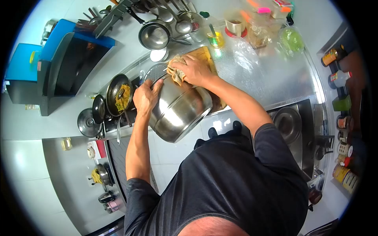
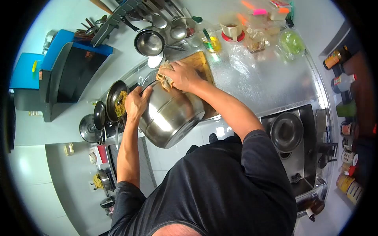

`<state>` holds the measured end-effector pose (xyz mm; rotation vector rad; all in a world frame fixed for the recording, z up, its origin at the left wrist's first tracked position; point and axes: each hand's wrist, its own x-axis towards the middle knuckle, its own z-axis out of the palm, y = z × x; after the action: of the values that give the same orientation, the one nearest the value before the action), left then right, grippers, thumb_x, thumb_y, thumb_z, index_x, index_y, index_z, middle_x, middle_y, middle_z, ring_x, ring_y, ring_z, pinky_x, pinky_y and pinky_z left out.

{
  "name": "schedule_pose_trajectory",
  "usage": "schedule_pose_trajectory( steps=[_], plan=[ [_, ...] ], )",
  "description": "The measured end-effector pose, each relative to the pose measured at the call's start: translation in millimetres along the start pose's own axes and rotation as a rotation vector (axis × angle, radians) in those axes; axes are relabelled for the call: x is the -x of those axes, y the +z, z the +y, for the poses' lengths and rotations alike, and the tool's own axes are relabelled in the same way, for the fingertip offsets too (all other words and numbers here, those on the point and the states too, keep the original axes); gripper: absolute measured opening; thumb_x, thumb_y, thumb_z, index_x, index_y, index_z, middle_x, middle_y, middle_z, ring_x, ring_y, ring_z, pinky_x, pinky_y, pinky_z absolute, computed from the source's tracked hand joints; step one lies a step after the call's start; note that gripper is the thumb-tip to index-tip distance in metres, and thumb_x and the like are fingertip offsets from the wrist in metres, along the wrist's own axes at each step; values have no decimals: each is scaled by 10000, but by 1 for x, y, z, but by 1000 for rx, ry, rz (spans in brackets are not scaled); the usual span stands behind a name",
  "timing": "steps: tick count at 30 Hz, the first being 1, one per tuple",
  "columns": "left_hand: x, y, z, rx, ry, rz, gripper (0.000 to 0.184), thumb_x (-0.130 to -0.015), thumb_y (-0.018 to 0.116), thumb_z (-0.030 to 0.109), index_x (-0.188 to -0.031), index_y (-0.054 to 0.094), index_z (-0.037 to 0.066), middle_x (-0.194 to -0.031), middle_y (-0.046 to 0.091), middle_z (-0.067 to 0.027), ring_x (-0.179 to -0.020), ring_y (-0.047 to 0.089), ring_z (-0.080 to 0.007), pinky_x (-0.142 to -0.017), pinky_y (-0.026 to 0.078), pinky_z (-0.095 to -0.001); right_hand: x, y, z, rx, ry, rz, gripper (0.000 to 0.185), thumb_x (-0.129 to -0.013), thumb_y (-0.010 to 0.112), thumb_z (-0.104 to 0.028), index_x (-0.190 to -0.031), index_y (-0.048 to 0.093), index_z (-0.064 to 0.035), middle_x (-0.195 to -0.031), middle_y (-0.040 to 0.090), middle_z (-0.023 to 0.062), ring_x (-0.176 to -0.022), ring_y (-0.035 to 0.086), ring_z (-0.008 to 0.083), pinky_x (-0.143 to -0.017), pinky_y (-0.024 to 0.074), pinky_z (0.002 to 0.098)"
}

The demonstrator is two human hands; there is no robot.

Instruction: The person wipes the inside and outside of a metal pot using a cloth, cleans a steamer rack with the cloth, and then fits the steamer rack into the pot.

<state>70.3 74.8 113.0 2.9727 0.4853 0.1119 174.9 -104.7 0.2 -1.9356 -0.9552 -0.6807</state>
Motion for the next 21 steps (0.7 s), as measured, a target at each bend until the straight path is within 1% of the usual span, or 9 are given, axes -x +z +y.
schedule_pose_trajectory(
  steps=[3,4,6,7,9,10,12,19,21],
  plan=[
    [-1,3,-14,46,-56,-26,562,-852,607,608,-896,701,56,-804,680,-217,-815,653,-409,-714,489,-460,25,-15,23,198,-39,132,409,-729,682,-117,-1134,663,-166,-1065,662,110,-1055,595,311,-865,507,425],
    [3,5,-20,101,-29,41,554,-842,638,596,-849,694,45,-736,664,-185,-714,637,-361,-673,478,-433,32,-31,27,143,30,182,405,-719,677,-88,-1119,667,-146,-1062,669,112,-1031,605,322,-861,506,420],
    [9,3,-33,189,-37,70,529,-841,665,565,-829,687,36,-694,642,-162,-660,606,-301,-644,469,-405,57,-38,55,-27,359,278,381,-731,685,-105,-1111,660,-113,-1034,676,128,-968,648,320,-846,511,410],
    [11,3,-39,278,-48,97,507,-839,692,533,-809,681,28,-652,621,-138,-605,575,-241,-616,459,-377,67,-44,58,-110,748,203,350,-762,719,-163,-1101,655,-101,-1044,672,128,-961,655,316,-835,517,376],
    [16,1,-44,535,-53,169,410,-849,759,372,-701,623,15,-597,529,10,-582,428,-84,-535,380,-275,80,-51,70,-196,846,215,378,-783,737,-200,-1126,648,-67,-1039,679,118,-928,672,261,-825,511,331],
    [16,-1,-46,628,-51,198,407,-851,762,357,-681,598,26,-597,508,30,-582,410,-74,-527,362,-262,83,-49,72,-189,840,208,378,-783,737,-200,-1126,648,-67,-1039,679,118,-928,672,261,-825,511,331],
    [16,-3,-49,759,-51,265,413,-859,766,331,-649,547,51,-602,478,57,-582,378,-53,-515,328,-235,81,-50,68,-601,914,61,412,-795,714,-177,-1169,633,-24,-1034,676,98,-925,659,193,-833,498,303],
    [18,36,-68,1138,5,497,315,-864,773,216,-675,573,62,-676,506,75,-651,391,-36,-594,330,-200,21,-71,29,-543,680,-51,398,-828,642,-69,-1215,608,16,-1107,656,63,-992,609,128,-866,491,271],
    [19,62,-77,1234,16,495,322,-869,768,256,-677,584,75,-680,501,75,-655,391,-40,-608,322,-193,19,-70,26,-585,638,-79,379,-822,668,-46,-1192,614,15,-1133,654,67,-1018,603,123,-870,495,272]
  ],
)
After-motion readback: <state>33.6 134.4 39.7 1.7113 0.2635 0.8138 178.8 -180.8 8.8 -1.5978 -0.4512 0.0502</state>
